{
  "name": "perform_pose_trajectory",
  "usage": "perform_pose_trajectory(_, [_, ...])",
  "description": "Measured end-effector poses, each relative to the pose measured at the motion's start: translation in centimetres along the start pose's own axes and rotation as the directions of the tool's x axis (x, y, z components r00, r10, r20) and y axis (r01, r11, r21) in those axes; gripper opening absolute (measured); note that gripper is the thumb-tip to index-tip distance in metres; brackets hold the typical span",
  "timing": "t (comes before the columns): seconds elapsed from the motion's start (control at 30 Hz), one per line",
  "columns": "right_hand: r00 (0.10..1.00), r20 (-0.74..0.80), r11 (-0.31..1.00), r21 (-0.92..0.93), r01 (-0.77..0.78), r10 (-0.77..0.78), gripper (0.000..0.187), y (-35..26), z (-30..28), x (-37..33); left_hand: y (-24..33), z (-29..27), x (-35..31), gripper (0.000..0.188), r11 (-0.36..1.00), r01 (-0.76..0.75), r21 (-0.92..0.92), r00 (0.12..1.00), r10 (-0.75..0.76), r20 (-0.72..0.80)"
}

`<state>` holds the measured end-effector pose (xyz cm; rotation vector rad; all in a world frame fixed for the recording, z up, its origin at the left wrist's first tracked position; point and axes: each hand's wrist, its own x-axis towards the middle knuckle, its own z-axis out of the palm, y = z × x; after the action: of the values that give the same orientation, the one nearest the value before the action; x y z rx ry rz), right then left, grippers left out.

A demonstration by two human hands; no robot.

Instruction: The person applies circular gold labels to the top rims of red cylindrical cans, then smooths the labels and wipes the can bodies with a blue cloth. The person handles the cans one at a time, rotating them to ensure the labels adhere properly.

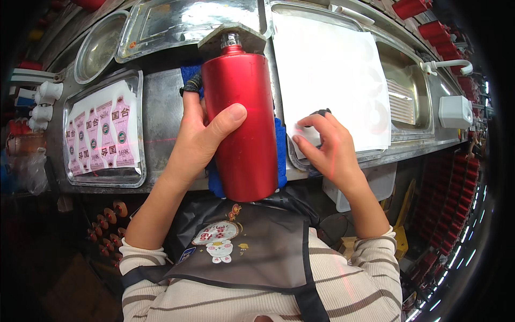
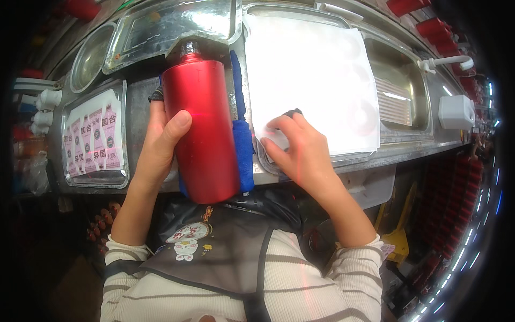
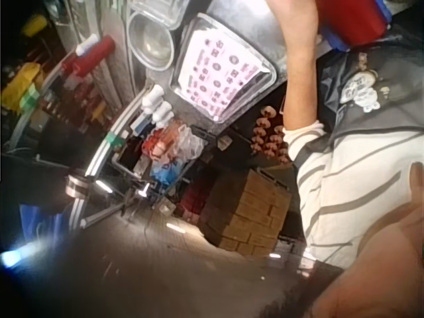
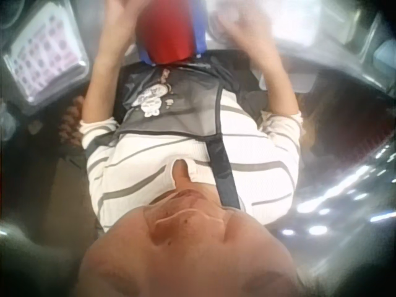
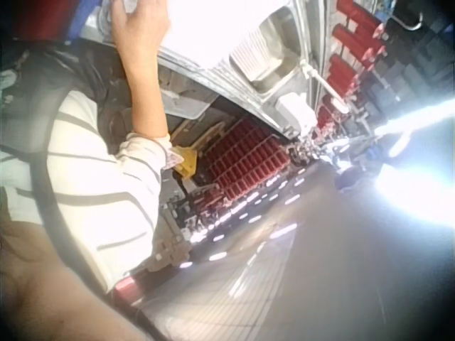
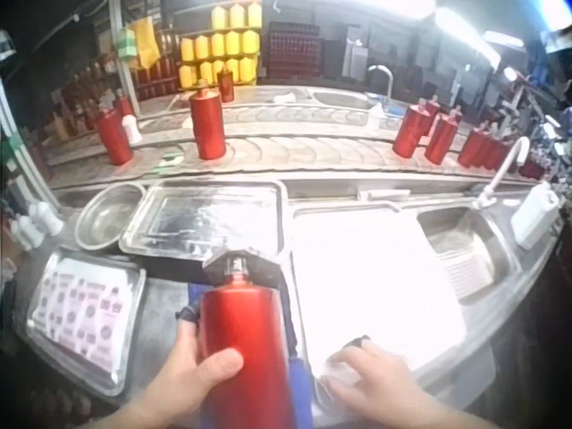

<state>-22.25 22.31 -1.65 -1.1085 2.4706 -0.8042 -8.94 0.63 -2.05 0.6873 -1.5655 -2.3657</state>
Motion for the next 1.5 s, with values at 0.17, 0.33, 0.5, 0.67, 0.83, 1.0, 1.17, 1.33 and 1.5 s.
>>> perform_pose_trajectory(0.17, [0.998, -0.037, 0.997, -0.058, -0.045, 0.043, 0.019, 0.5, 2.0, 1.6, 0.0, 0.0, 0.0, 0.081, 1.0, -0.007, 0.003, 1.0, 0.007, -0.008])
perform_pose_trajectory(0.33, [0.995, -0.094, 1.0, 0.025, -0.011, 0.014, 0.012, 1.4, 1.8, 1.6, 0.0, 0.4, -0.1, 0.077, 0.999, 0.023, 0.03, 0.999, -0.021, -0.034])
perform_pose_trajectory(0.5, [0.965, -0.232, 0.988, 0.121, -0.098, 0.125, 0.01, 3.1, -0.6, 2.0, -0.2, -0.2, -0.4, 0.07, 1.0, 0.023, -0.007, 0.999, -0.023, -0.032])
perform_pose_trajectory(0.67, [0.826, -0.534, 0.963, -0.079, -0.259, 0.178, 0.011, 8.6, -8.8, 1.4, -0.7, -0.4, -0.1, 0.074, 0.999, 0.036, 0.009, 0.999, -0.036, -0.016])
perform_pose_trajectory(0.83, [0.729, -0.55, 0.741, -0.267, -0.617, 0.408, 0.023, 14.5, -15.2, -2.0, -0.1, 0.1, -0.1, 0.08, 1.0, 0.015, -0.007, 1.0, -0.015, 0.012])
perform_pose_trajectory(1.0, [0.783, -0.568, 0.818, -0.305, -0.488, 0.255, 0.051, 9.7, -11.6, -0.7, -0.4, 0.1, 0.0, 0.08, 1.0, -0.006, 0.024, 1.0, 0.006, 0.0])
perform_pose_trajectory(1.17, [0.871, -0.323, 0.723, -0.488, -0.488, 0.37, 0.052, 6.7, -7.0, 5.1, -0.4, -0.2, -0.4, 0.076, 0.998, -0.028, 0.058, 1.0, 0.028, -0.011])
perform_pose_trajectory(1.33, [0.878, -0.375, 0.77, -0.45, -0.452, 0.296, 0.021, 10.0, -8.1, 4.6, -0.9, 0.6, -0.1, 0.075, 0.995, -0.065, 0.07, 0.997, 0.067, -0.024])
perform_pose_trajectory(1.5, [0.793, -0.591, 0.844, -0.344, -0.411, 0.145, 0.018, 10.1, -10.6, 1.5, -1.4, -0.4, 0.0, 0.074, 0.996, -0.047, 0.081, 0.998, 0.05, -0.04])
